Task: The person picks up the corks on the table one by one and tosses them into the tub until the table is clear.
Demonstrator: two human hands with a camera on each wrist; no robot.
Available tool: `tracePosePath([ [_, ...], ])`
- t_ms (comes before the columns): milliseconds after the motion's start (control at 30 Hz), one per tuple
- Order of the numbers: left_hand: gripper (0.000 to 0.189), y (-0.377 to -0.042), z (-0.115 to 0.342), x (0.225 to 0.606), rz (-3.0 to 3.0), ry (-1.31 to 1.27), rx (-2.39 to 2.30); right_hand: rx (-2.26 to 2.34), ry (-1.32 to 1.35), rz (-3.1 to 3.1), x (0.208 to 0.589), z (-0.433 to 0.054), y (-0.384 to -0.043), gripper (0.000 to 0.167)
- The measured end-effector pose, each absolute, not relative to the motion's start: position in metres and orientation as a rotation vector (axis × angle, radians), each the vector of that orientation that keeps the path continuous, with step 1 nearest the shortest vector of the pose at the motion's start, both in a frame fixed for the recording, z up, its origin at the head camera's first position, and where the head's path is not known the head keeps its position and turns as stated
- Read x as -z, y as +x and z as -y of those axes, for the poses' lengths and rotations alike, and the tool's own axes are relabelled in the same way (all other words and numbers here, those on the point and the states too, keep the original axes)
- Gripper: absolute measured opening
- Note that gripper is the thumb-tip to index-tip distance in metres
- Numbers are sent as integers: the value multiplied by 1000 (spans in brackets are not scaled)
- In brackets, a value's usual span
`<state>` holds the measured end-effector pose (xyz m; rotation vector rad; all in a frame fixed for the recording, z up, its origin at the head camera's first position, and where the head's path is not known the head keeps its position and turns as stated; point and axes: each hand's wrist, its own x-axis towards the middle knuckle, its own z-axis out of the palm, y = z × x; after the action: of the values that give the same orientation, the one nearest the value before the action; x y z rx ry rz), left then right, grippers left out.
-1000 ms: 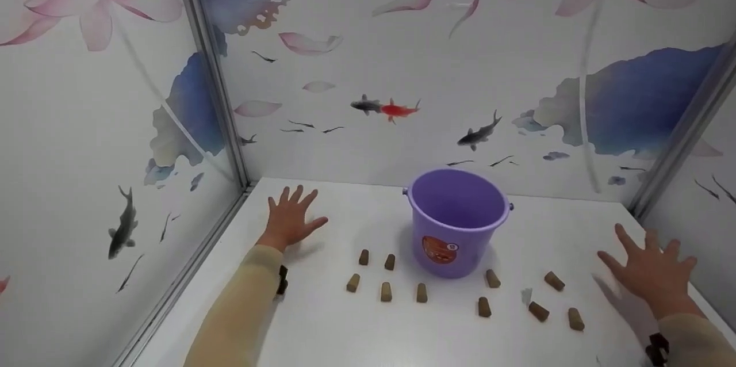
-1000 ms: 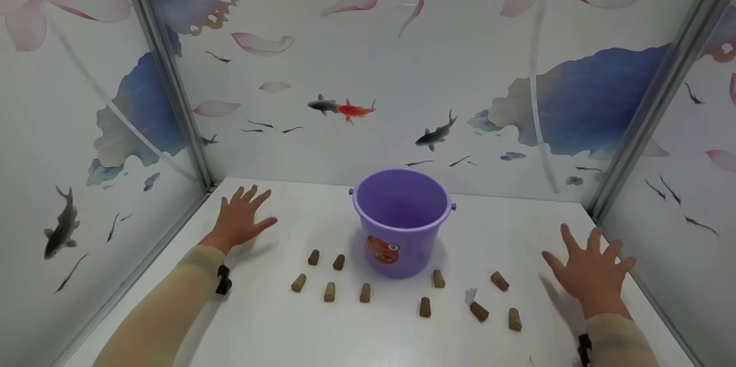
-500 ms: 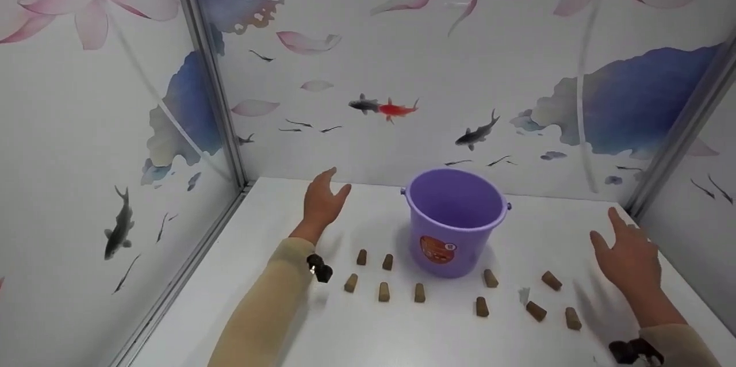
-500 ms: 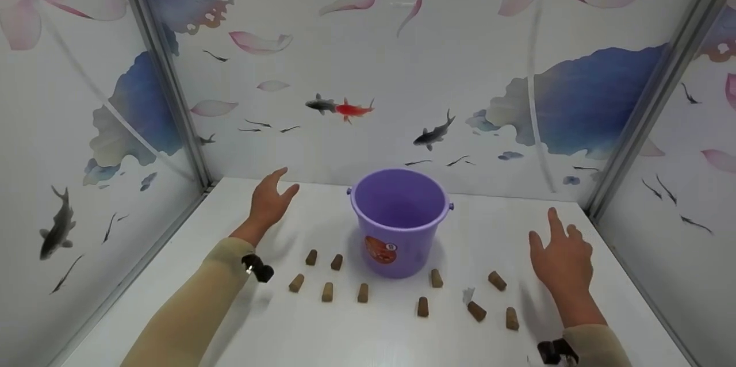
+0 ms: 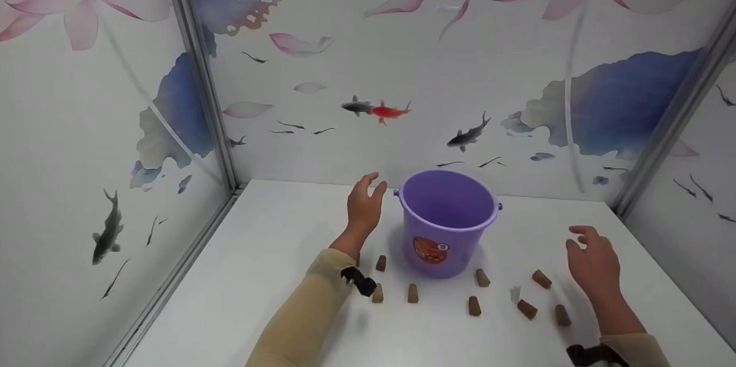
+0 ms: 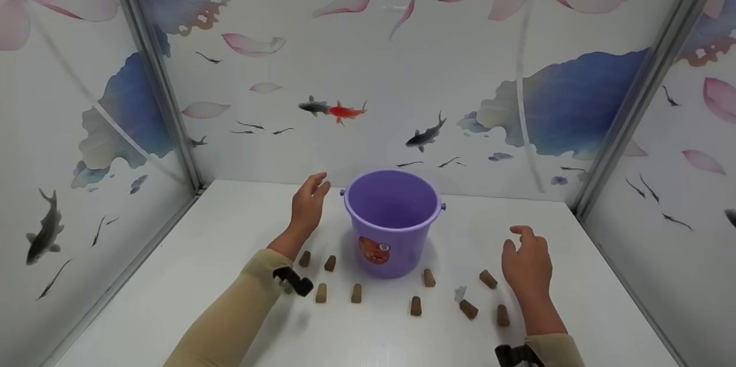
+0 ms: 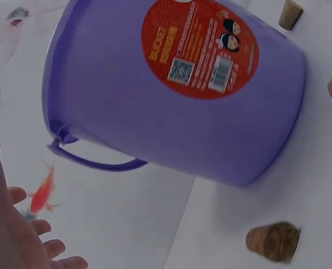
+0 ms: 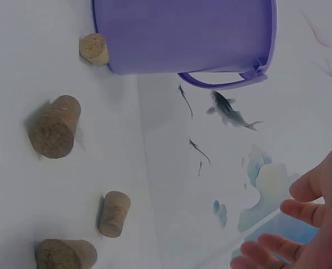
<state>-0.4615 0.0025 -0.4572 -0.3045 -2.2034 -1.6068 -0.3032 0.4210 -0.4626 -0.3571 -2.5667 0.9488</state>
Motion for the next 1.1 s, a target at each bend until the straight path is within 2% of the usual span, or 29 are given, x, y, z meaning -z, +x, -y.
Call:
tracePosePath([
  [400, 51, -453, -48, 455, 2166, -149, 1813, -946, -438, 2610, 481, -418, -291, 48],
  [667, 54, -447, -73, 458, 2042, -15, 2075, -871, -437, 2599, 479, -435, -287, 47],
  [900, 52, -444, -78, 464, 1985, 46, 2084, -837, -329, 2655, 490, -443, -290, 45],
  [1100, 54, -446, -81, 468, 1966, 14, 2116, -806, -303, 2691, 498, -446, -290, 34],
])
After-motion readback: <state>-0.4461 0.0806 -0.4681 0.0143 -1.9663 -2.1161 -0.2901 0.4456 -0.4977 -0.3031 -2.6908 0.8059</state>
